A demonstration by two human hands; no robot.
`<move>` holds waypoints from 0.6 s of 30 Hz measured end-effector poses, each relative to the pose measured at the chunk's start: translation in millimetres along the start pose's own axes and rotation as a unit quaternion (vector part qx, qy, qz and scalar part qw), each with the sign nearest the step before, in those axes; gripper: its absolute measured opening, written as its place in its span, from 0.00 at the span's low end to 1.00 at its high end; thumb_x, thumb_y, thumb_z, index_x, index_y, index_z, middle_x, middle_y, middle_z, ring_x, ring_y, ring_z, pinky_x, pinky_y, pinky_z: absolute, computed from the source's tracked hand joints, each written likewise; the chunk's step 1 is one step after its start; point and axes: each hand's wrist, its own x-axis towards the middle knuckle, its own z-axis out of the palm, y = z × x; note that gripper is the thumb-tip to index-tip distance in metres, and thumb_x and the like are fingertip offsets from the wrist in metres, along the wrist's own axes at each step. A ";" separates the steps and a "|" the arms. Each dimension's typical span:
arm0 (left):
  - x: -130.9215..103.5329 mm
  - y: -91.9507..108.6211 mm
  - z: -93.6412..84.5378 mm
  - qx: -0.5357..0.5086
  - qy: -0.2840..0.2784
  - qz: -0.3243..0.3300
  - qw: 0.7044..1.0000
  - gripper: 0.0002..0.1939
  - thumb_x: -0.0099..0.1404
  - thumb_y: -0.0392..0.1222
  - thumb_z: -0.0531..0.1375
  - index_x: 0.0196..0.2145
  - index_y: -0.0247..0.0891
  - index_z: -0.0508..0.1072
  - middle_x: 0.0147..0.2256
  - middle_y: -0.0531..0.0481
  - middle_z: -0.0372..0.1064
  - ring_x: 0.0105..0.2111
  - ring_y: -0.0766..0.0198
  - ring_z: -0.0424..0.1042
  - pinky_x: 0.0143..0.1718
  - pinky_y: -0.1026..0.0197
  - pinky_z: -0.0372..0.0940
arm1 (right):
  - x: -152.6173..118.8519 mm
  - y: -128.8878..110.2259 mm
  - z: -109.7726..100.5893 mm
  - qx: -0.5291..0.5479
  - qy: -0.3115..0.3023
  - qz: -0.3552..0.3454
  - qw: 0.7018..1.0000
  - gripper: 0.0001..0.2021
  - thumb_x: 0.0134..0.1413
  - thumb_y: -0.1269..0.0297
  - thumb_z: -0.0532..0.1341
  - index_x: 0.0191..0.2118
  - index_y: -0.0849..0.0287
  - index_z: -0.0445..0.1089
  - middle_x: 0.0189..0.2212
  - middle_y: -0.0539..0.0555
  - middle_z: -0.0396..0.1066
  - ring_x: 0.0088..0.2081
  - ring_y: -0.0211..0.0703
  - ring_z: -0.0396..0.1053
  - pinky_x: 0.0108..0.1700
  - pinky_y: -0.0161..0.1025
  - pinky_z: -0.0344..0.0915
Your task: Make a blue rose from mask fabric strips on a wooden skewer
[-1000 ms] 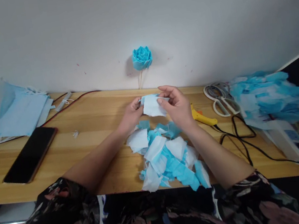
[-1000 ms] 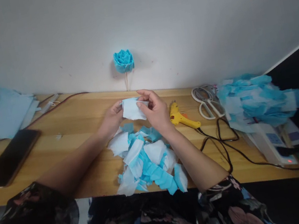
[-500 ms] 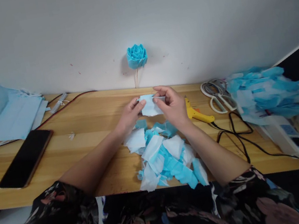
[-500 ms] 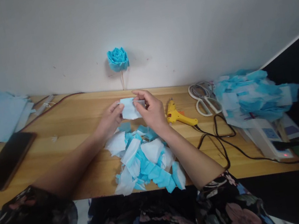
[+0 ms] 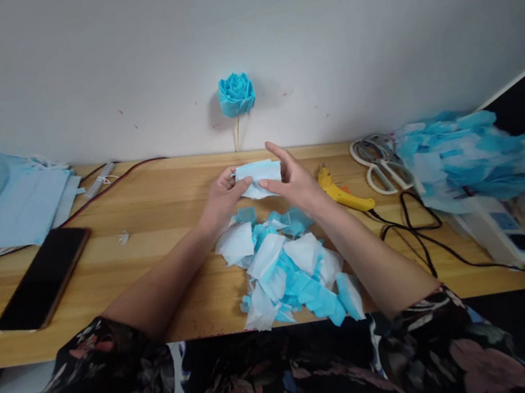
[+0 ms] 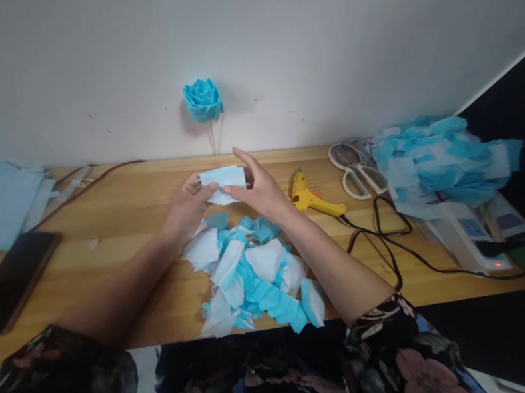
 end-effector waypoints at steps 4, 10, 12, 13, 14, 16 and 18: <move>2.2 -3.1 -3.1 0.024 -0.004 0.004 1.000 0.21 0.57 0.46 0.73 0.44 0.38 0.72 0.35 0.51 0.77 0.35 0.63 0.76 0.40 0.61 0.71 | 1.4 2.5 -0.8 0.018 0.014 0.012 1.000 0.33 0.56 0.51 0.67 0.66 0.50 0.63 0.38 0.53 0.76 0.39 0.49 0.75 0.43 0.48 0.75; 5.1 -1.5 -8.9 0.025 -0.008 -0.026 0.999 0.30 0.59 0.51 0.73 0.54 0.41 0.69 0.41 0.47 0.76 0.39 0.58 0.77 0.41 0.57 0.73 | 3.0 -6.2 -12.3 0.022 0.015 0.016 1.000 0.33 0.51 0.48 0.69 0.61 0.50 0.67 0.38 0.52 0.75 0.40 0.49 0.75 0.43 0.46 0.74; 5.0 -0.6 -8.8 0.018 -0.009 -0.029 0.999 0.29 0.60 0.52 0.72 0.54 0.41 0.69 0.41 0.47 0.76 0.40 0.59 0.77 0.41 0.57 0.73 | 3.7 -7.2 -13.8 0.045 0.006 0.027 0.999 0.33 0.48 0.49 0.70 0.60 0.52 0.68 0.39 0.52 0.76 0.41 0.49 0.75 0.44 0.45 0.74; 4.8 -0.5 -8.5 0.017 -0.011 -0.029 0.999 0.30 0.60 0.52 0.72 0.55 0.41 0.69 0.42 0.47 0.76 0.39 0.59 0.77 0.41 0.58 0.73 | 4.1 -7.4 -13.8 0.058 -0.003 0.035 0.998 0.33 0.47 0.51 0.71 0.59 0.52 0.68 0.39 0.52 0.76 0.42 0.48 0.75 0.44 0.45 0.74; 4.6 -0.6 -8.2 0.020 -0.012 -0.028 0.999 0.30 0.60 0.51 0.72 0.56 0.41 0.69 0.41 0.47 0.76 0.39 0.59 0.77 0.41 0.59 0.72 | 4.6 -7.4 -13.5 0.069 -0.013 0.043 0.997 0.32 0.47 0.52 0.70 0.58 0.53 0.69 0.39 0.52 0.77 0.41 0.48 0.75 0.44 0.45 0.74; 4.4 -1.4 -7.9 0.032 -0.011 -0.020 0.999 0.32 0.59 0.50 0.73 0.57 0.41 0.69 0.41 0.47 0.76 0.39 0.60 0.77 0.41 0.60 0.71 | 5.6 -6.9 -14.0 0.076 -0.032 0.054 0.995 0.30 0.47 0.56 0.70 0.57 0.54 0.69 0.39 0.52 0.77 0.40 0.46 0.75 0.44 0.44 0.73; 4.9 -2.6 -8.5 0.045 -0.004 -0.006 0.999 0.33 0.60 0.49 0.72 0.59 0.42 0.68 0.41 0.47 0.76 0.40 0.60 0.77 0.41 0.61 0.70 | 6.0 -5.6 -17.8 0.064 -0.043 0.055 0.995 0.29 0.47 0.59 0.69 0.57 0.54 0.69 0.39 0.51 0.78 0.39 0.45 0.75 0.43 0.44 0.74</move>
